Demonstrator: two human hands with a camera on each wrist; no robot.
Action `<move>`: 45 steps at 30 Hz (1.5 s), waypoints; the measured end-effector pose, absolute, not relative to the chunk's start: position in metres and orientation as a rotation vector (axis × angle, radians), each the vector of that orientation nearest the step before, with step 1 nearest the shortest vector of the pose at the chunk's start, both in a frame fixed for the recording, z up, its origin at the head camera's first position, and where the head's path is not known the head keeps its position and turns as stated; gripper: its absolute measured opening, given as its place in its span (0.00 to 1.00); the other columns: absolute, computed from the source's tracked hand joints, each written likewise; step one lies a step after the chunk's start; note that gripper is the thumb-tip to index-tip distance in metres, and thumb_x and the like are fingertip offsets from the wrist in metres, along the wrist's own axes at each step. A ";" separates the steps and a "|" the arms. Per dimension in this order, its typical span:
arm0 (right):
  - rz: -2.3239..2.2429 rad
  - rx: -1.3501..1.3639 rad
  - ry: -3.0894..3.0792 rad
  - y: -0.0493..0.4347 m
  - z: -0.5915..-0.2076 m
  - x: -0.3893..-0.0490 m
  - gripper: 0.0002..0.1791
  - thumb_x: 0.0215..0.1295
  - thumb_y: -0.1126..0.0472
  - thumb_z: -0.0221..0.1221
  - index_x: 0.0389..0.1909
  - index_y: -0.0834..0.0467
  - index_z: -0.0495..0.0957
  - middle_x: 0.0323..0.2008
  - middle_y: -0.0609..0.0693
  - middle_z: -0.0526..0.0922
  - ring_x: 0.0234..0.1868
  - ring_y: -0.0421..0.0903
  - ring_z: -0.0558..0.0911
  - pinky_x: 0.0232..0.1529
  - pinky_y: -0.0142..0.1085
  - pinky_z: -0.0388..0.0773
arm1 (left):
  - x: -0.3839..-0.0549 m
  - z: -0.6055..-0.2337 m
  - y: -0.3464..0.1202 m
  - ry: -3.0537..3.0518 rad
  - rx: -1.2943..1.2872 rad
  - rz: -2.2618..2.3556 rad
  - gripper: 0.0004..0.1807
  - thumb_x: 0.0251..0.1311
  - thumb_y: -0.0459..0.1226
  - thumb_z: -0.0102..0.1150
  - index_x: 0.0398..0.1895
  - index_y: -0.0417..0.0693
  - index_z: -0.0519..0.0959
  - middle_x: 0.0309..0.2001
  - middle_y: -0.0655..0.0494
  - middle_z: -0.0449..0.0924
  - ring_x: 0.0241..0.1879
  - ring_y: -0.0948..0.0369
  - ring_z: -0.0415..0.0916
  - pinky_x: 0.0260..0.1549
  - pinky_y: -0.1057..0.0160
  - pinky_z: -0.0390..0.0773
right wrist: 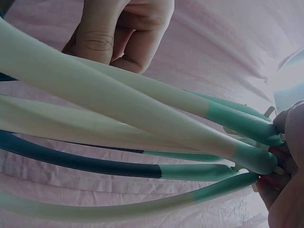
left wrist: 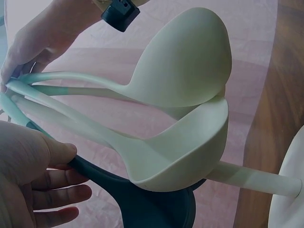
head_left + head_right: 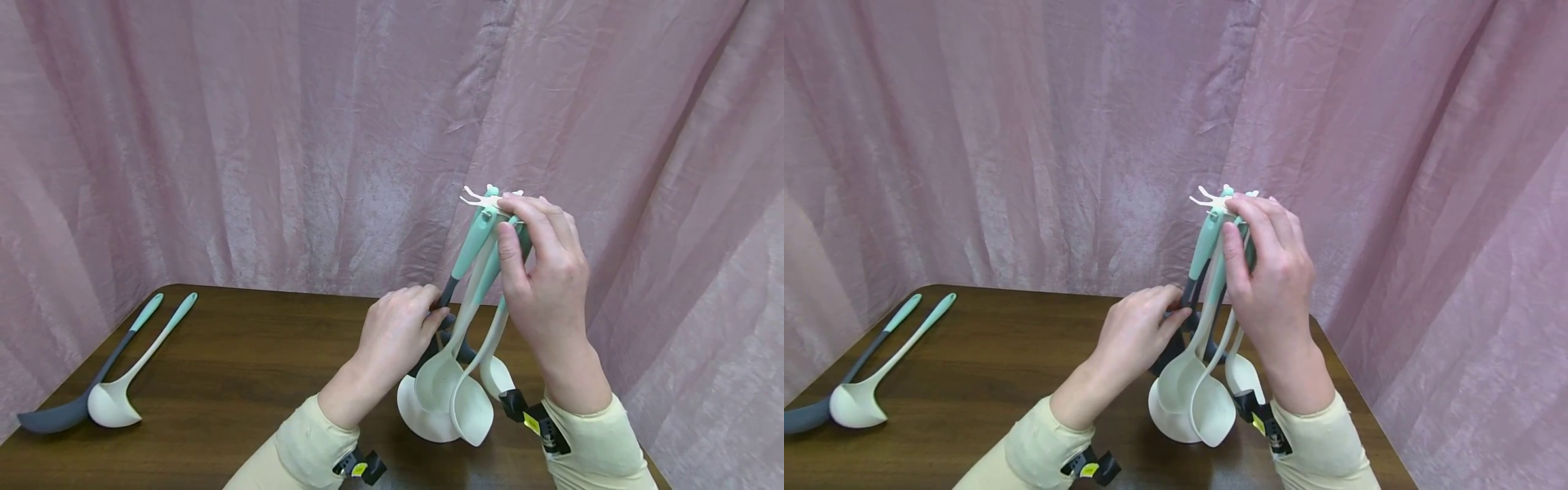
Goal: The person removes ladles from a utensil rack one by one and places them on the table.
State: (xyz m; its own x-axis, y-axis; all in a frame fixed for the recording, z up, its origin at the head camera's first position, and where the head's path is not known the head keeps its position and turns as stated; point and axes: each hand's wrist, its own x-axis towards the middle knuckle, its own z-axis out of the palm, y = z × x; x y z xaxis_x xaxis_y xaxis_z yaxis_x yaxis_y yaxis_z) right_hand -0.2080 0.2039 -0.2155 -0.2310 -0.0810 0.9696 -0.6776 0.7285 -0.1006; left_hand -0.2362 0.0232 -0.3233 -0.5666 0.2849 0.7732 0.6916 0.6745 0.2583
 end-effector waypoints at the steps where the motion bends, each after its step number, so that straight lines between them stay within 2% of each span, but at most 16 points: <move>1: 0.621 0.605 -1.736 0.204 -0.215 -0.208 0.20 0.86 0.53 0.57 0.64 0.61 0.86 0.61 0.55 0.87 0.67 0.56 0.81 0.69 0.48 0.74 | -0.236 -0.323 0.023 -2.164 -0.746 -0.716 0.11 0.69 0.41 0.78 0.36 0.53 0.82 0.27 0.62 0.80 0.28 0.58 0.81 0.29 0.56 0.79; 34: 0.609 0.609 -1.775 0.206 -0.215 -0.208 0.20 0.86 0.54 0.56 0.66 0.61 0.85 0.63 0.56 0.86 0.67 0.57 0.81 0.67 0.51 0.75 | -0.236 -0.320 0.018 -2.144 -0.741 -0.704 0.11 0.70 0.40 0.77 0.35 0.54 0.82 0.28 0.62 0.80 0.29 0.58 0.82 0.30 0.56 0.80; 45: 0.623 0.614 -1.764 0.206 -0.215 -0.207 0.19 0.86 0.55 0.57 0.66 0.60 0.85 0.62 0.55 0.86 0.67 0.57 0.80 0.66 0.48 0.74 | -0.233 -0.318 0.015 -2.164 -0.741 -0.712 0.08 0.70 0.41 0.77 0.38 0.52 0.84 0.29 0.62 0.82 0.29 0.59 0.81 0.31 0.57 0.80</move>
